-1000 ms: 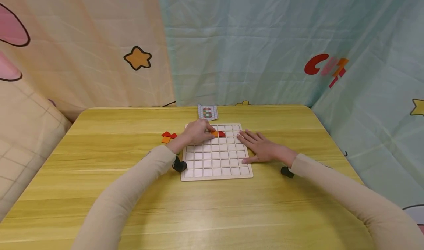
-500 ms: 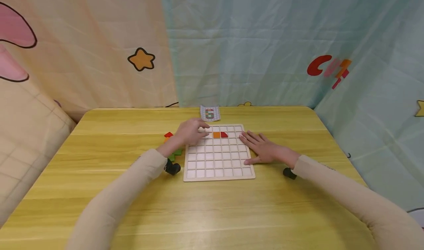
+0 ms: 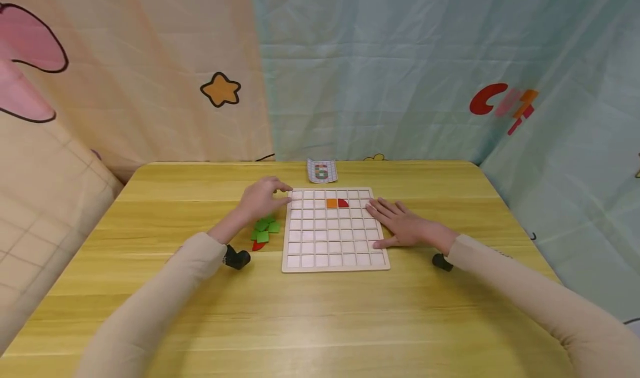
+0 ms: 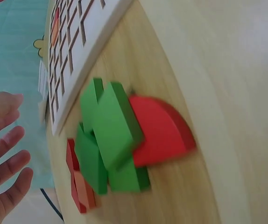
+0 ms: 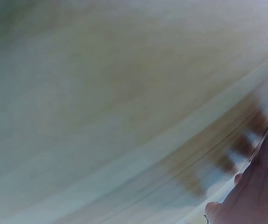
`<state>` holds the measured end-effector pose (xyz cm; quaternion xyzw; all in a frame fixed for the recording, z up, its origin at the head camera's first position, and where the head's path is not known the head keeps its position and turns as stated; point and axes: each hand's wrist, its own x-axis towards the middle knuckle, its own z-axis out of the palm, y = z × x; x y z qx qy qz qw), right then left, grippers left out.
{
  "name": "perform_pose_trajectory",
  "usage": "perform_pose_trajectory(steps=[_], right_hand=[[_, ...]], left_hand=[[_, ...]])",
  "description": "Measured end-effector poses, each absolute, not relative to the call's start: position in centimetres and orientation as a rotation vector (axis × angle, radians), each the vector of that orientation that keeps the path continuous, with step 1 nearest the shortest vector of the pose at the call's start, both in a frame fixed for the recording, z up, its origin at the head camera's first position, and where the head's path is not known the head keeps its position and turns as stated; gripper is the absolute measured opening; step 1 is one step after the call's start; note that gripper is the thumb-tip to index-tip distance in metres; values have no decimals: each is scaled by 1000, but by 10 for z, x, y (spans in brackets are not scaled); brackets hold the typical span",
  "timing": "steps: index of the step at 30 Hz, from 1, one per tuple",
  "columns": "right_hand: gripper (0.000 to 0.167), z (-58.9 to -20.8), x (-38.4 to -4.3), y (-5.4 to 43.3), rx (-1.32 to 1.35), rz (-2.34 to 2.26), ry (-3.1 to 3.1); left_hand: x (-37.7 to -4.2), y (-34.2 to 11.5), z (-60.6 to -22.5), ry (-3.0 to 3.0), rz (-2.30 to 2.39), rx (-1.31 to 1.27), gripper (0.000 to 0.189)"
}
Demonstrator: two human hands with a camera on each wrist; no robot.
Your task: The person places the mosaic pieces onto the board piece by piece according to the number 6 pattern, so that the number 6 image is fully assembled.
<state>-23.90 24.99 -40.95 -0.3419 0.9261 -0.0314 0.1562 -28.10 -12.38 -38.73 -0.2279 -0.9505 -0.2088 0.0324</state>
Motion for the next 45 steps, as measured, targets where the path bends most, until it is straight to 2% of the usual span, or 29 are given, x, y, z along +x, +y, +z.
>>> perform_pose_trajectory(steps=[25, 45], right_hand=[[95, -411, -240, 252, -987, -101, 2653], [96, -410, -240, 251, -974, -116, 2642]], left_hand=[[-269, -179, -399, -2961, -685, -518, 34], [-282, -180, -408, -3038, -698, -408, 32]])
